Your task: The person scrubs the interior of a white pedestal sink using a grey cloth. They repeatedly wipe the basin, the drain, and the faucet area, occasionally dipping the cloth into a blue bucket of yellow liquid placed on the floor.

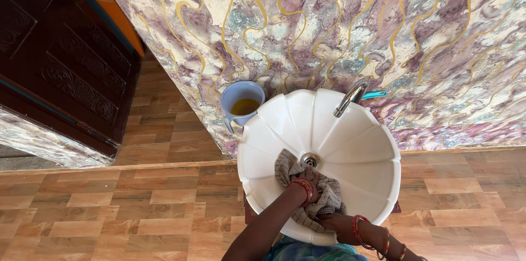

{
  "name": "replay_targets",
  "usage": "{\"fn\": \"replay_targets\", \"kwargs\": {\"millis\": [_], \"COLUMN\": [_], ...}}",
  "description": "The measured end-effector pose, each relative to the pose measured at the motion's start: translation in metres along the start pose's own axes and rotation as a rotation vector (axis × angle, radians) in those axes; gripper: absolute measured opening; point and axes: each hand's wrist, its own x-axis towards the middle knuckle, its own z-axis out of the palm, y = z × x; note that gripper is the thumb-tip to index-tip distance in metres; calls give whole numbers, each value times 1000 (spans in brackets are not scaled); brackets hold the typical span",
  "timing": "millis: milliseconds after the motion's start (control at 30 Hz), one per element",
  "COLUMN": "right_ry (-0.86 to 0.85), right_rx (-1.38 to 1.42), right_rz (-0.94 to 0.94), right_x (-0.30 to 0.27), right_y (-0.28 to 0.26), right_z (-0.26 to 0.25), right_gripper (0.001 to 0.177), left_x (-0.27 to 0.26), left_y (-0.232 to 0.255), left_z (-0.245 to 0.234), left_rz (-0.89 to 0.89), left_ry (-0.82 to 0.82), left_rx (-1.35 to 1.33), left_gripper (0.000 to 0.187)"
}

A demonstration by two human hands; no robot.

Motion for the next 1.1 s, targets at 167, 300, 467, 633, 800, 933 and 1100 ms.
{"fn": "replay_targets", "kwargs": {"millis": [167, 300, 467, 633, 800, 933, 1100], "right_ry": [81, 120, 90, 33, 151, 359, 245], "right_rx": [2, -77, -131, -175, -200, -363, -255], "right_rz": [89, 230, 347, 495, 484, 351, 434], "right_x": [-22, -36, -54, -48, 11, 44, 41], "right_y": [18, 38, 22, -33, -45, -24, -6], "right_z": [3, 8, -4, -40, -25, 23, 28], "right_gripper": [65, 51, 45, 55, 67, 66, 89], "left_x": [-44, -67, -127, -158, -149, -145, -132], "left_y": [-12, -41, -54, -54, -54, -56, -54], "left_z": [-9, 11, 10, -13, -24, -3, 13], "left_rz": [25, 177, 88, 62, 50, 46, 51], "left_ry": [-4, 149, 85, 67, 33, 94, 5], "left_rx": [-3, 41, 38, 15, 56, 93, 16], "left_gripper": [92, 84, 80, 76, 78, 91, 112]}}
